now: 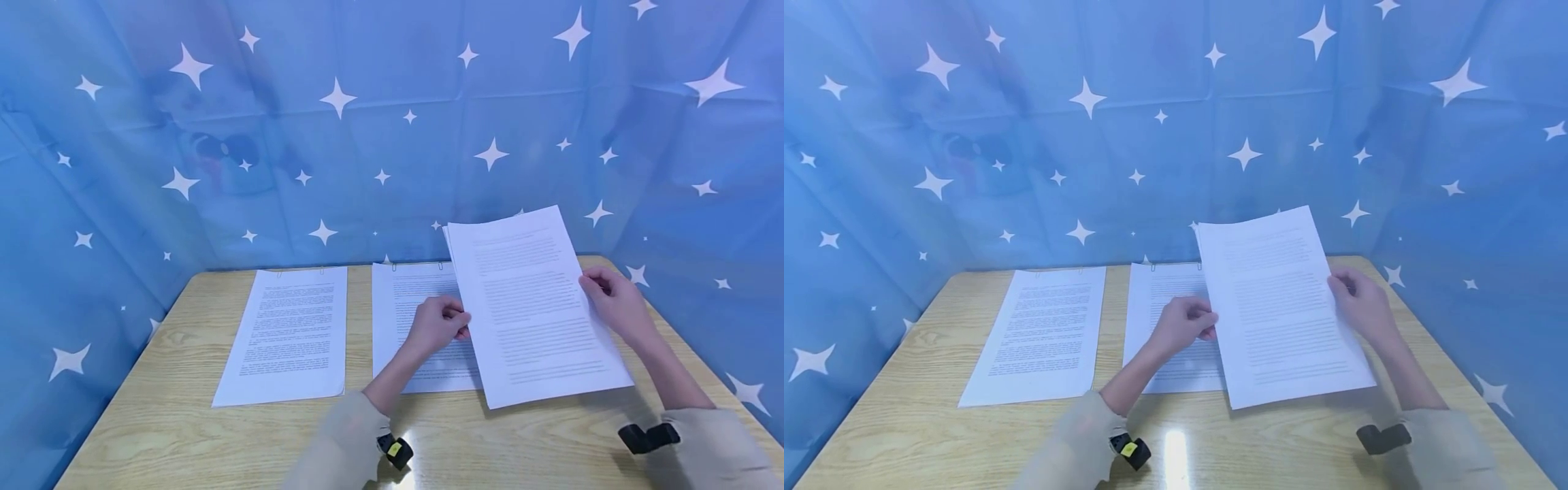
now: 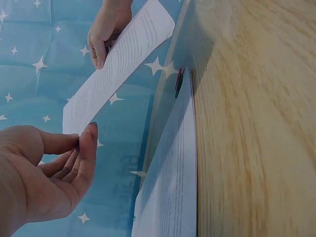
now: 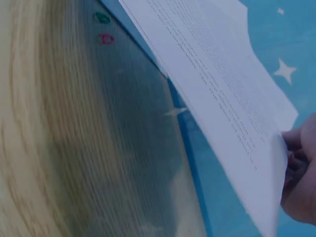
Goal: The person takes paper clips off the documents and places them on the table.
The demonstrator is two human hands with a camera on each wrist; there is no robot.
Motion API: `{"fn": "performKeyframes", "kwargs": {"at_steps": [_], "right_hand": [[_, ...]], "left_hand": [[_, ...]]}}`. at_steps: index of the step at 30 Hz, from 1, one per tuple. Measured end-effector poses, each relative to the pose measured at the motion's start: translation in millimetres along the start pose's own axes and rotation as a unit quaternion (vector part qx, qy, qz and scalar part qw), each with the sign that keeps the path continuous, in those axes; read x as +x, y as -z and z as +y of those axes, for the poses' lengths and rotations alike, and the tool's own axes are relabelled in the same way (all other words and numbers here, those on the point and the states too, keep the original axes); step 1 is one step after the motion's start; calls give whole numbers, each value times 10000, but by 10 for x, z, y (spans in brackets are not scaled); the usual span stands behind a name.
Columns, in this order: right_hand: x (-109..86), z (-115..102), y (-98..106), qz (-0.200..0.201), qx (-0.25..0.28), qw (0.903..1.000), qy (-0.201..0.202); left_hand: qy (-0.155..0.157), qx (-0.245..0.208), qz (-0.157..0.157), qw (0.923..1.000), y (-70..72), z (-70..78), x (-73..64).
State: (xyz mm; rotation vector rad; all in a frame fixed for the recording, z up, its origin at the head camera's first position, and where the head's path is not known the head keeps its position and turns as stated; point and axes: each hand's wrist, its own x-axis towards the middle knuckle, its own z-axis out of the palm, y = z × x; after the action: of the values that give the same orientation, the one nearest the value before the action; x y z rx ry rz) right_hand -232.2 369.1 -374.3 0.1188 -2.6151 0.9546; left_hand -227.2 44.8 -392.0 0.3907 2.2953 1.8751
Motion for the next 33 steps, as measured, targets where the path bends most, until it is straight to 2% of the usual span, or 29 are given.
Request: {"fn": "performKeyframes", "kwargs": {"at_steps": [4,9,13,18,24,29,33], "right_hand": [[15,95,21,39,-213,9997,-142],[20,200,60,118,-324,9991,-230],[19,281,105,16,-451,9983,-370],[18,398,142,-94,-495,9973,-543],[15,589,167,-166,-553,9954,-759],[35,739,157,-218,-652,9931,-947],[70,845,138,-251,-766,9918,-988]], "left_hand": [[-12,-7,8,10000,-117,-27,49],[129,-235,-56,9996,-253,-27,100],[185,-402,-89,9990,-372,-38,156],[276,-579,54,9979,-559,-86,235],[618,-575,209,9962,-776,-112,316],[1021,-543,365,9926,-874,-114,375],[1306,-676,364,9885,-938,-109,425]]}}
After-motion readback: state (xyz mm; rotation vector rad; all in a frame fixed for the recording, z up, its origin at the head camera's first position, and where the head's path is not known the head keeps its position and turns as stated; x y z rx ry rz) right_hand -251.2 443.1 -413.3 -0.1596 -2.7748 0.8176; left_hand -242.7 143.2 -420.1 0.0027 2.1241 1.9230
